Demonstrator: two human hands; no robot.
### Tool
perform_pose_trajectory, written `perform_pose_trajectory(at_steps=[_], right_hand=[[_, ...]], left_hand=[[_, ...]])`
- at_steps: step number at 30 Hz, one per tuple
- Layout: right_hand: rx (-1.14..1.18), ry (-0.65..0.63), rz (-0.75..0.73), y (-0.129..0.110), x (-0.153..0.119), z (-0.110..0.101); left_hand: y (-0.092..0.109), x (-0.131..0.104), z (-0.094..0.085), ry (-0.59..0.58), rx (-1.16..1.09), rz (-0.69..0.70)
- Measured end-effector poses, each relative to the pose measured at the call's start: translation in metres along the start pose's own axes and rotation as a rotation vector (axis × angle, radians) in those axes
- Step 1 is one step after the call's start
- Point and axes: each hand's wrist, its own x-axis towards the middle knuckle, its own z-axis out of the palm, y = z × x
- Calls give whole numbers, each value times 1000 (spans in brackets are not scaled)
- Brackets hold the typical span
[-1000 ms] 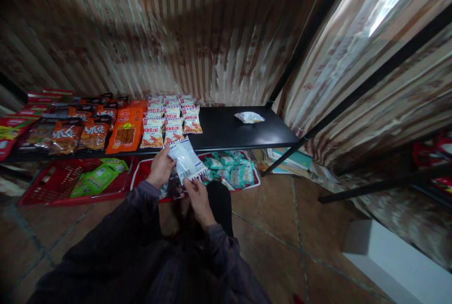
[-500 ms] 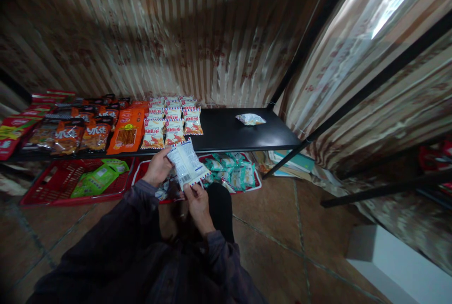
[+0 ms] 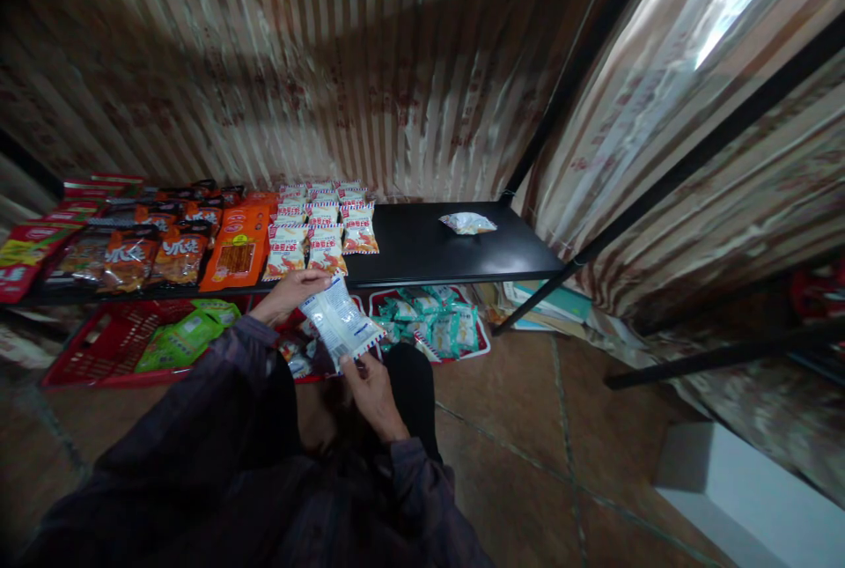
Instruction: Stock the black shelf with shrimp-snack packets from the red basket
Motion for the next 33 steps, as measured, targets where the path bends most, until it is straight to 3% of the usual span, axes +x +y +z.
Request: perform_pose_trajectory(at_steps=[5,11,18,23,26,29,33], right_hand=[[227,249,53,-10,10,-6],[235,274,48,-6,13,-12],[96,349,26,-5,10,-15],[-17,312,-2,2,15,-17],[-246,393,-164,7,17,-19],[-602,526,-461,2,15,-20],[-887,296,-749,-10,10,-20]], left_hand=[[-4,-6,6,6,-23,19],[-8,-7,4,36,-16,-15],[-12,-9,7,162,-9,-2],[-15,-8,12,171,2,16],[-14,-9,13,156,-3,15],[-13,-10,14,146,15,15],[-17,-7,16,145,50,20]])
